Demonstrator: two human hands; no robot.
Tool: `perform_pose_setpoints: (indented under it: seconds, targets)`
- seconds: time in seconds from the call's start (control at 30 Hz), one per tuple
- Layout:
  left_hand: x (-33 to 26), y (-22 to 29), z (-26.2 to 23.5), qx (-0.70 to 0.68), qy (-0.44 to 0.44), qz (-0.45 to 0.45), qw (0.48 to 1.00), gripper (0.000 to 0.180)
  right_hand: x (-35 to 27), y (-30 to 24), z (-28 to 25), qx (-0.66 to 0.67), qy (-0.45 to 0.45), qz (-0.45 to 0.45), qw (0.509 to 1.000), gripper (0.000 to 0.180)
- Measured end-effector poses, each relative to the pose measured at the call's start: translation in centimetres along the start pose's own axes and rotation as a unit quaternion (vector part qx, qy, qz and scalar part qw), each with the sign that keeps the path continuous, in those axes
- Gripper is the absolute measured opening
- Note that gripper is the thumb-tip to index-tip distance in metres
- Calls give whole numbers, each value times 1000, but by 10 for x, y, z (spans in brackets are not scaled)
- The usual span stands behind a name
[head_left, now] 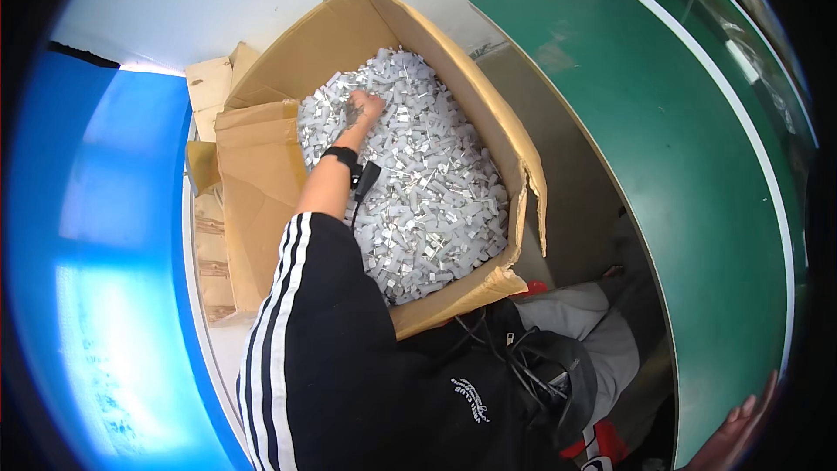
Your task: Assembling small plastic components by hand at a manufacturing workbench.
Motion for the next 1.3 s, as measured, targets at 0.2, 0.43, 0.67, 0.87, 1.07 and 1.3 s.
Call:
perform_pose_setpoints:
  seconds: [0.2,0.43,0.67,0.87,1.07,1.3]
  targets:
    - [-108,103,-96,-331,-385,39,861,17,-45,18,89,10,-110,23,994,15]
    - [-346,314,-163,-441,-611,245,610,25,-41,-29,178,77,-281,-175,941,70]
    - [-453,368,-123,-289,-792,180,507,16,-44,-41,126,35,-86,-308,947,30]
    - [-469,395,-127,-400,-565,486,533,25,-54,-11,98,69,-15,-217,974,22]
    - [-473,398,-133,-429,-519,525,521,26,-61,1,97,92,-25,-229,969,23]
    - [-475,399,-145,-419,-470,586,510,26,-64,17,100,172,-16,-191,966,19]
Point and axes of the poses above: each hand's wrist, its own x-axis towards the middle knuckle, its own z-axis out of the palm, y = z × x, the point moved 7 cm from there along x, towards the middle knuckle, and after that the axes turned 3 degrees about x, right-handed, at the moved point
